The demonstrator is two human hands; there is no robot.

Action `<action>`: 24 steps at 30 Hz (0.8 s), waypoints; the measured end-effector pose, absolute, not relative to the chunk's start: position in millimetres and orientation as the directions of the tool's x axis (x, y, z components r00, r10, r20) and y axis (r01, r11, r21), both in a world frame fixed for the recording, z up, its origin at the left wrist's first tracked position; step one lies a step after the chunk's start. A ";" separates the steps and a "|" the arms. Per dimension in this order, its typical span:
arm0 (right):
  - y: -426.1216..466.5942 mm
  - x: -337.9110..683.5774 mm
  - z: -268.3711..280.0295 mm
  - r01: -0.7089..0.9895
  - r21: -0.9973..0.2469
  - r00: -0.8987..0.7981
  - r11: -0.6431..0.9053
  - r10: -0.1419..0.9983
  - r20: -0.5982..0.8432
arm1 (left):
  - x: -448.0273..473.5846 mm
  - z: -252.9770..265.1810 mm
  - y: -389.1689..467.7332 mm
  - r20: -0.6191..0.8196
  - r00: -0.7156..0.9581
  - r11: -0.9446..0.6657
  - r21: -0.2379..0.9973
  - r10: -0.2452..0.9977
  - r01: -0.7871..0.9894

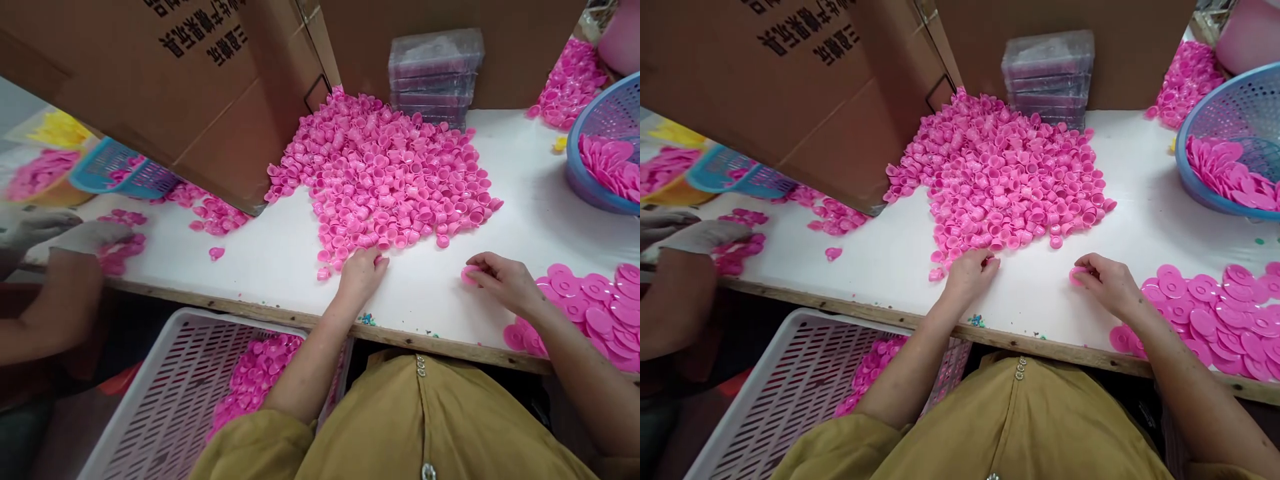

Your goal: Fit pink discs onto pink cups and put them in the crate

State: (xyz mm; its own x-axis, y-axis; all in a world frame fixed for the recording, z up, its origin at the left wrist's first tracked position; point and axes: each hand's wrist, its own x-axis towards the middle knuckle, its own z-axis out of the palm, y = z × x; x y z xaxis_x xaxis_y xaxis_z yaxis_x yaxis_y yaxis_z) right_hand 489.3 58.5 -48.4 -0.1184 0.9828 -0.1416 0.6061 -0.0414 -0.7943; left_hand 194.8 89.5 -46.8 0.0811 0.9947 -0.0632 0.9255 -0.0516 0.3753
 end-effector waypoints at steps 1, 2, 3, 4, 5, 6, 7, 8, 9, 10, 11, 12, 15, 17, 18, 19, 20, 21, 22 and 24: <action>59.1 487.6 -50.7 0.578 -0.815 -0.123 -0.047 0.982 -0.144 | 195.2 -47.2 84.7 -0.060 0.122 -0.086 0.419 0.991 0.904; 59.4 486.6 -52.8 0.548 -0.834 -0.126 -0.058 0.981 -0.151 | 196.8 -48.5 79.8 -0.048 0.161 -0.121 0.465 0.986 0.877; 59.4 486.0 -54.7 0.519 -0.851 -0.129 -0.075 0.978 -0.165 | 199.8 -50.5 75.1 -0.029 0.194 -0.153 0.506 0.981 0.849; 59.2 486.0 -56.3 0.487 -0.868 -0.131 -0.099 0.974 -0.185 | 204.3 -53.2 71.3 -0.007 0.222 -0.183 0.536 0.975 0.824; 58.9 486.2 -57.4 0.450 -0.884 -0.132 -0.128 0.969 -0.207 | 210.2 -56.2 68.7 0.013 0.251 -0.216 0.552 0.968 0.805; 58.5 486.5 -58.1 0.410 -0.898 -0.132 -0.158 0.964 -0.230 | 217.2 -59.2 67.5 0.031 0.286 -0.254 0.555 0.958 0.792; 58.1 486.9 -58.2 0.370 -0.910 -0.132 -0.188 0.959 -0.252 | 224.8 -62.1 67.7 0.045 0.327 -0.296 0.550 0.944 0.781; 57.7 487.4 -58.0 0.335 -0.918 -0.132 -0.214 0.954 -0.270 | 232.7 -64.4 69.3 0.055 0.368 -0.337 0.544 0.928 0.768; 57.5 487.7 -57.5 0.312 -0.922 -0.130 -0.231 0.950 -0.283 | 240.4 -66.1 71.7 0.058 0.408 -0.372 0.540 0.911 0.755; 57.5 488.0 -56.6 0.308 -0.921 -0.123 -0.239 0.950 -0.288 | 247.4 -67.3 74.8 0.053 0.442 -0.397 0.543 0.896 0.740; 57.7 488.0 -55.6 0.323 -0.916 -0.113 -0.237 0.952 -0.286 | 253.4 -67.9 78.0 0.043 0.464 -0.409 0.552 0.885 0.727; 58.0 487.7 -54.4 0.350 -0.909 -0.103 -0.227 0.955 -0.279 | 258.2 -68.2 81.1 0.028 0.477 -0.407 0.568 0.878 0.716; 59.7 483.2 -49.4 0.395 -0.894 -0.105 -0.213 0.956 -0.274 | 264.8 -68.7 87.0 -0.012 0.489 -0.378 0.617 0.872 0.690; 61.7 475.9 -45.9 0.353 -0.898 -0.129 -0.264 0.936 -0.327 | 263.9 -69.5 87.9 -0.015 0.496 -0.374 0.638 0.868 0.673; 63.0 471.0 -44.5 0.322 -0.897 -0.141 -0.303 0.921 -0.362 | 262.7 -70.1 87.9 -0.011 0.502 -0.377 0.646 0.865 0.663; 64.6 465.5 -43.6 0.293 -0.893 -0.149 -0.342 0.906 -0.396 | 261.1 -70.8 87.7 -0.003 0.507 -0.382 0.654 0.862 0.653; 66.3 459.7 -43.1 0.269 -0.886 -0.158 -0.376 0.891 -0.426 | 259.5 -71.6 87.6 0.006 0.515 -0.389 0.663 0.857 0.640; 68.2 454.0 -43.2 0.254 -0.879 -0.164 -0.403 0.878 -0.450 | 258.0 -72.4 87.5 0.014 0.524 -0.395 0.673 0.852 0.626; 70.2 448.7 -43.6 0.249 -0.870 -0.167 -0.425 0.866 -0.471 | 256.8 -73.4 87.6 0.021 0.533 -0.402 0.682 0.846 0.611; 74.3 440.3 -44.6 0.274 -0.845 -0.151 -0.460 0.847 -0.510 | 255.4 -75.4 88.3 0.034 0.548 -0.415 0.694 0.836 0.589</action>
